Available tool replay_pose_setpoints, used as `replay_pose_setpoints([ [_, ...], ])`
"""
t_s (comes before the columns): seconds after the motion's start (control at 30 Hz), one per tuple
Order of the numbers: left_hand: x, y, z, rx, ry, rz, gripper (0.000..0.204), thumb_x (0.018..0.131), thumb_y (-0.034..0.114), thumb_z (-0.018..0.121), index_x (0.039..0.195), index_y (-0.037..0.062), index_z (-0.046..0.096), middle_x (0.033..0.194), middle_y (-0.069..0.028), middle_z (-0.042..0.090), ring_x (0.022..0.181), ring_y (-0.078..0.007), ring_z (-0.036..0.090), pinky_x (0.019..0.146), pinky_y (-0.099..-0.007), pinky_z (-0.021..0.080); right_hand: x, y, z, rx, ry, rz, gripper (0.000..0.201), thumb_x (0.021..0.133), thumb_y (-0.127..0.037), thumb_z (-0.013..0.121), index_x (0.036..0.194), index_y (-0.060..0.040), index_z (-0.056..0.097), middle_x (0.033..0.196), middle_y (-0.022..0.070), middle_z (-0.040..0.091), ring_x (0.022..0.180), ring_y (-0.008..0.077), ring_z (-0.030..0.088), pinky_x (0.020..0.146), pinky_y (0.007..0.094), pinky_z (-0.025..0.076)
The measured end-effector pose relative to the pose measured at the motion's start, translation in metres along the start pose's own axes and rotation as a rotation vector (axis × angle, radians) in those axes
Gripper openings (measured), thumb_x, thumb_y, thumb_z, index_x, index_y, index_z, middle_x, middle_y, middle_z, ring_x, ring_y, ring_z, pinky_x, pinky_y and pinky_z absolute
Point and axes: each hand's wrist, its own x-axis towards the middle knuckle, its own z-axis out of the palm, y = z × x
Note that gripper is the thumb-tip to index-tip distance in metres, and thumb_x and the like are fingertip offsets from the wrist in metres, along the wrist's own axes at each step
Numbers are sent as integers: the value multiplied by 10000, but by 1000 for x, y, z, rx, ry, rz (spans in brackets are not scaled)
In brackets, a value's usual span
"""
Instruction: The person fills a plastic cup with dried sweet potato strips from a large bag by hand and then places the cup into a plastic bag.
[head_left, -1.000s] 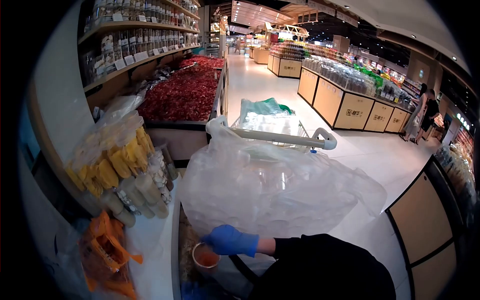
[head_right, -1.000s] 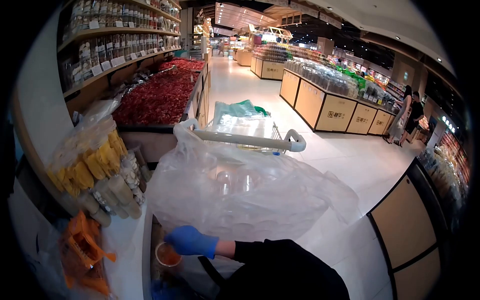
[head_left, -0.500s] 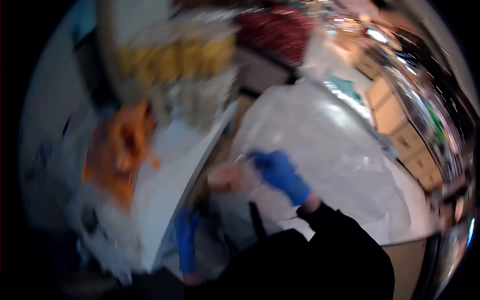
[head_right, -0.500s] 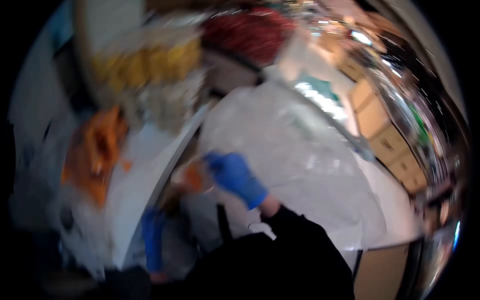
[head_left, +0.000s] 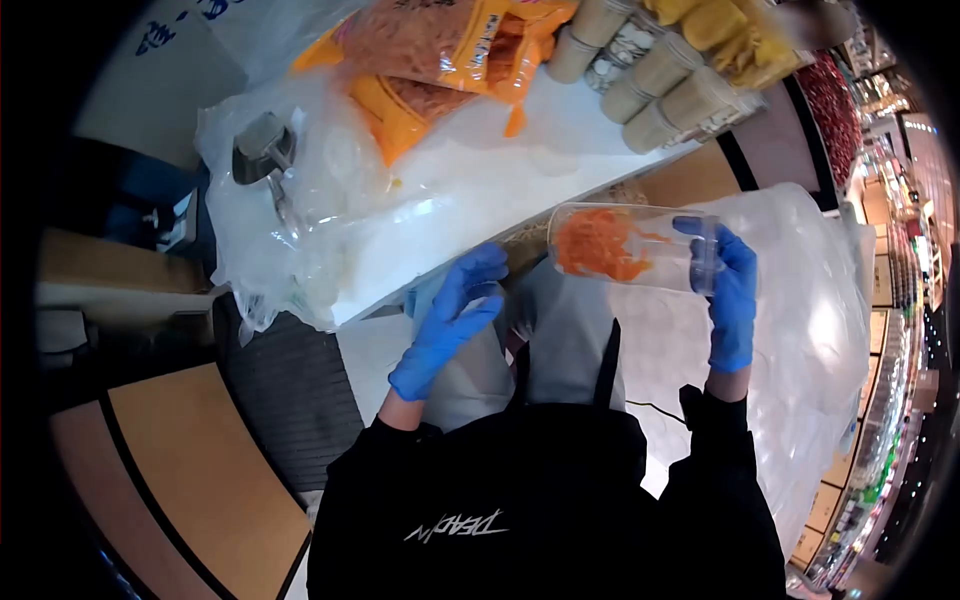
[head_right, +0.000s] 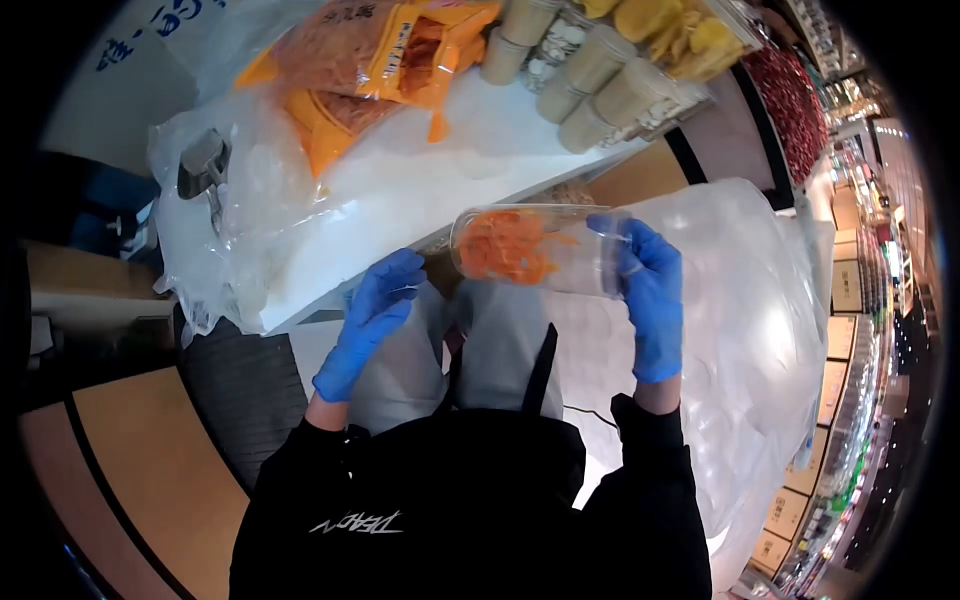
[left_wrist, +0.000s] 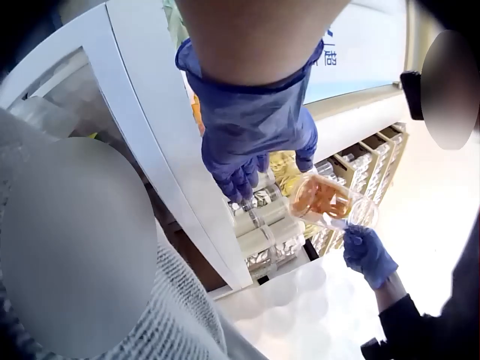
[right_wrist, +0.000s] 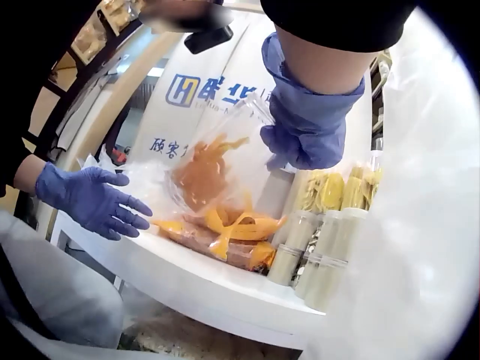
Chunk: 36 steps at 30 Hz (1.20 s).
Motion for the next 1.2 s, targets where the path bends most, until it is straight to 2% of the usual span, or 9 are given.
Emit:
replay_pose_setpoints([
  [0.1,3,3,0,33,3,24,582,830,96,582,1367,55,361,1336,-90,451,1191,-193,480,980,-319,379,11,-7,5,49,29,66,263,862,-127,540,1069,-28,668,675,-58,575,492,-7,386,443,161,281],
  [0.27,10,5,-2,148,19,61,629,808,76,622,1374,59,349,1339,-89,446,1202,-191,474,979,-327,387,19,-69,3,-3,119,-113,302,843,-77,524,1116,-8,634,667,-63,537,519,-8,397,457,161,305],
  [0.53,45,17,-3,825,304,163,862,722,230,771,1404,41,280,1338,-187,433,1227,-337,451,989,-381,402,109,-17,75,-334,-198,-14,221,900,-59,536,1094,-47,640,649,-44,529,539,31,438,487,194,354],
  [0.83,85,34,-1,684,326,393,862,644,242,819,1334,23,350,1252,-176,497,1128,-355,520,949,-402,438,98,-53,106,-410,-219,-153,235,856,-116,582,1066,-56,667,593,23,577,503,68,472,491,262,408],
  [0.93,98,10,-7,688,361,321,861,623,239,828,1317,20,367,1236,-175,503,1107,-339,537,937,-402,448,106,-44,118,-734,-255,-174,245,854,-124,591,1080,-61,660,653,81,637,515,112,514,524,272,438],
  [1.03,91,12,-7,657,393,294,867,609,241,835,1307,24,370,1209,-174,510,1088,-335,545,915,-405,463,124,-30,125,-523,-292,-165,246,842,-111,603,1076,-64,660,773,146,670,582,185,592,617,289,487],
  [1.1,91,17,-13,667,401,320,850,627,255,825,1303,21,367,1193,-178,508,1086,-344,545,912,-410,467,120,-32,122,-489,-320,-229,244,837,-122,615,1069,-64,664,776,138,673,589,166,593,631,300,498],
  [1.13,92,14,-13,655,409,270,851,625,255,827,1302,20,367,1190,-177,509,1086,-340,546,915,-407,467,128,-18,137,-736,-233,-312,254,835,-153,641,1071,-60,662,743,100,670,592,130,576,614,288,488],
  [1.2,100,2,-16,634,426,183,854,622,254,830,1299,19,367,1184,-174,510,1085,-332,549,921,-401,465,143,-24,133,-355,-376,-9,292,833,-198,666,1087,-54,653,701,63,651,573,104,541,584,279,469],
])
